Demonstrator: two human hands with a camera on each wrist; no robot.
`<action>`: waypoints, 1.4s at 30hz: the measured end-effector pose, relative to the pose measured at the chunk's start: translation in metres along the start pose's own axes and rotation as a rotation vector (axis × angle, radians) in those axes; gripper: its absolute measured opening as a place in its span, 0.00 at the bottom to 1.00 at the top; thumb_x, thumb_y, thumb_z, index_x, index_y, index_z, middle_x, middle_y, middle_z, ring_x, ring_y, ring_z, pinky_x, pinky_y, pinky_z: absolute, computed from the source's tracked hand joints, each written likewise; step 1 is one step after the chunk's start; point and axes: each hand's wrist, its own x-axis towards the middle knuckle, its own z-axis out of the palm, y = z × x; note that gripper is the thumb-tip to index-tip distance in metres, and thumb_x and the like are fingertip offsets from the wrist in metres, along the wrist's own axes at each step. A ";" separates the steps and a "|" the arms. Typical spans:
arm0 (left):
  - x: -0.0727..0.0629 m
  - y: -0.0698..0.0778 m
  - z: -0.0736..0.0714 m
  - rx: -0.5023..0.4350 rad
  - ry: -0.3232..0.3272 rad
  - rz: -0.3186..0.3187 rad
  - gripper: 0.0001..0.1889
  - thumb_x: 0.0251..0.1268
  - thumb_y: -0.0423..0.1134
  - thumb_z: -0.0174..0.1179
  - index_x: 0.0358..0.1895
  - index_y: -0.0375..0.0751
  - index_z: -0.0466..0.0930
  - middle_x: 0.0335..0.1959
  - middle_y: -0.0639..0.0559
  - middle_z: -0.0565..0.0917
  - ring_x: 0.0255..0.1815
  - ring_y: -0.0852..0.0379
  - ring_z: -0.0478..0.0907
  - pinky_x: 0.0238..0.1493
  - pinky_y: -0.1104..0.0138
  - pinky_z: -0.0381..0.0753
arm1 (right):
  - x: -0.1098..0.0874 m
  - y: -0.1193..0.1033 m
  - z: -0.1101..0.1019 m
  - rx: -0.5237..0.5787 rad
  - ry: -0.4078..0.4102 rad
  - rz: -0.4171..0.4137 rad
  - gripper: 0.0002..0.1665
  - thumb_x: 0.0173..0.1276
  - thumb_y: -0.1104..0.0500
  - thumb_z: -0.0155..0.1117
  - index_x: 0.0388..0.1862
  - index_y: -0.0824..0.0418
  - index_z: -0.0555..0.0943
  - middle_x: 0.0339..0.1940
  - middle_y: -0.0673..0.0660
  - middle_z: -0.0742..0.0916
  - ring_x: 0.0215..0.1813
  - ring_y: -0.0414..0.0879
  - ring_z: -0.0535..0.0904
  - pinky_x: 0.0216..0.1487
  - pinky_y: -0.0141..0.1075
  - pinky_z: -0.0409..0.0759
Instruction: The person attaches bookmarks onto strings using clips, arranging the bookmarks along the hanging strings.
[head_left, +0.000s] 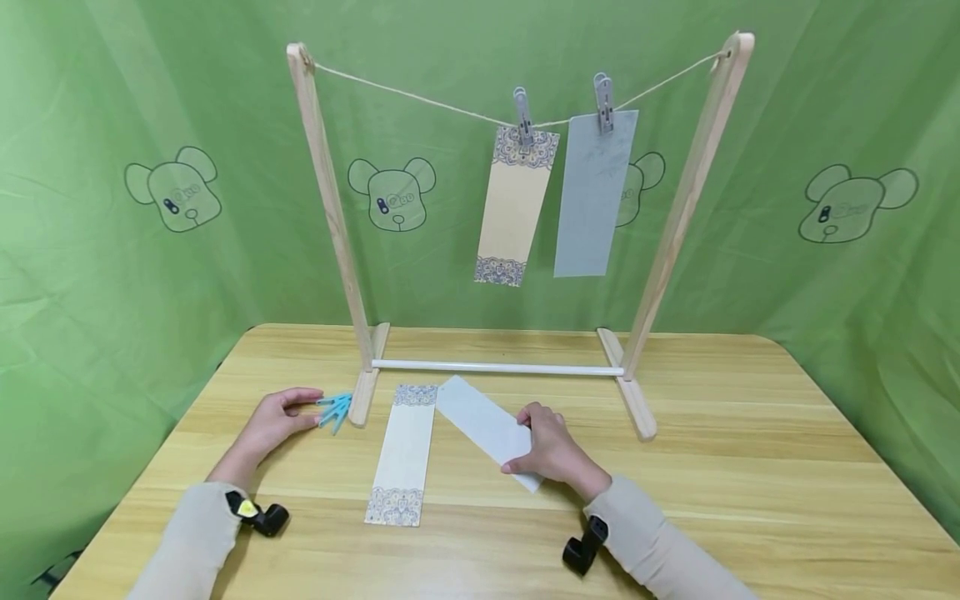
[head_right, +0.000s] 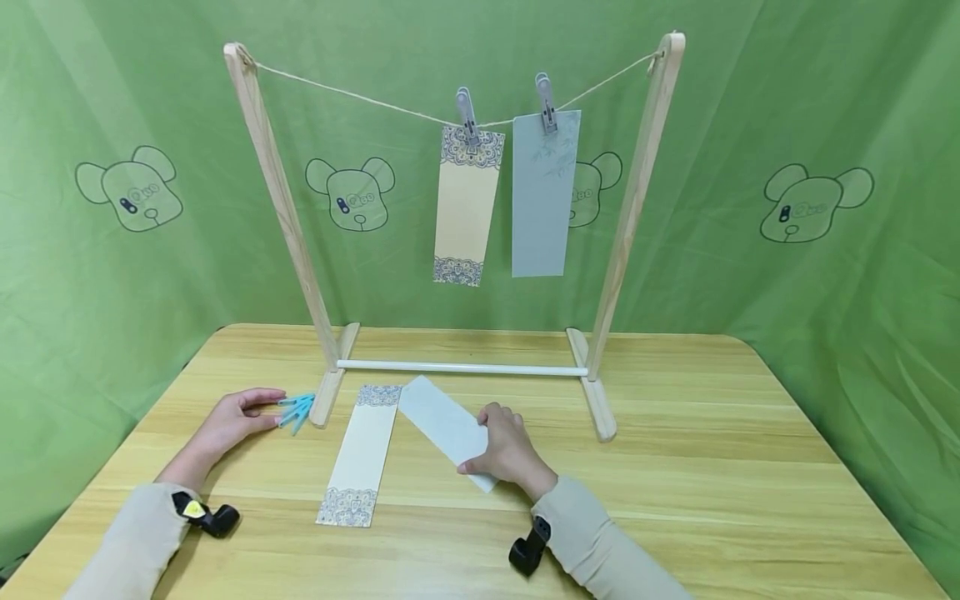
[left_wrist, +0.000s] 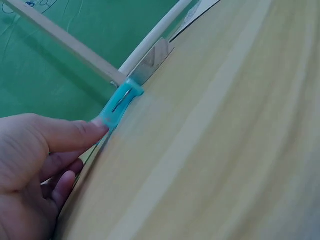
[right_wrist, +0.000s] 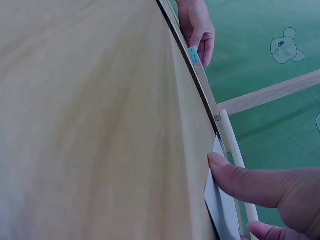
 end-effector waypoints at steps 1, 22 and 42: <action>0.000 0.000 0.001 0.011 0.000 0.007 0.23 0.58 0.33 0.65 0.57 0.31 0.75 0.56 0.36 0.78 0.57 0.42 0.73 0.47 0.76 0.73 | 0.000 0.000 0.000 0.001 0.000 0.002 0.42 0.35 0.56 0.85 0.47 0.64 0.69 0.43 0.57 0.76 0.46 0.51 0.66 0.43 0.39 0.70; 0.002 0.007 0.005 0.135 0.038 -0.015 0.19 0.56 0.34 0.66 0.51 0.30 0.77 0.53 0.32 0.76 0.58 0.37 0.69 0.61 0.46 0.67 | 0.002 0.015 -0.014 0.109 0.044 0.012 0.29 0.60 0.63 0.67 0.60 0.72 0.72 0.42 0.59 0.82 0.40 0.47 0.75 0.43 0.40 0.78; -0.001 0.018 -0.005 -0.179 0.149 -0.140 0.31 0.64 0.46 0.61 0.63 0.29 0.65 0.52 0.40 0.75 0.41 0.68 0.72 0.42 0.79 0.76 | -0.002 0.028 -0.035 0.479 -0.122 0.106 0.11 0.63 0.68 0.62 0.43 0.74 0.79 0.26 0.54 0.84 0.24 0.41 0.77 0.23 0.31 0.80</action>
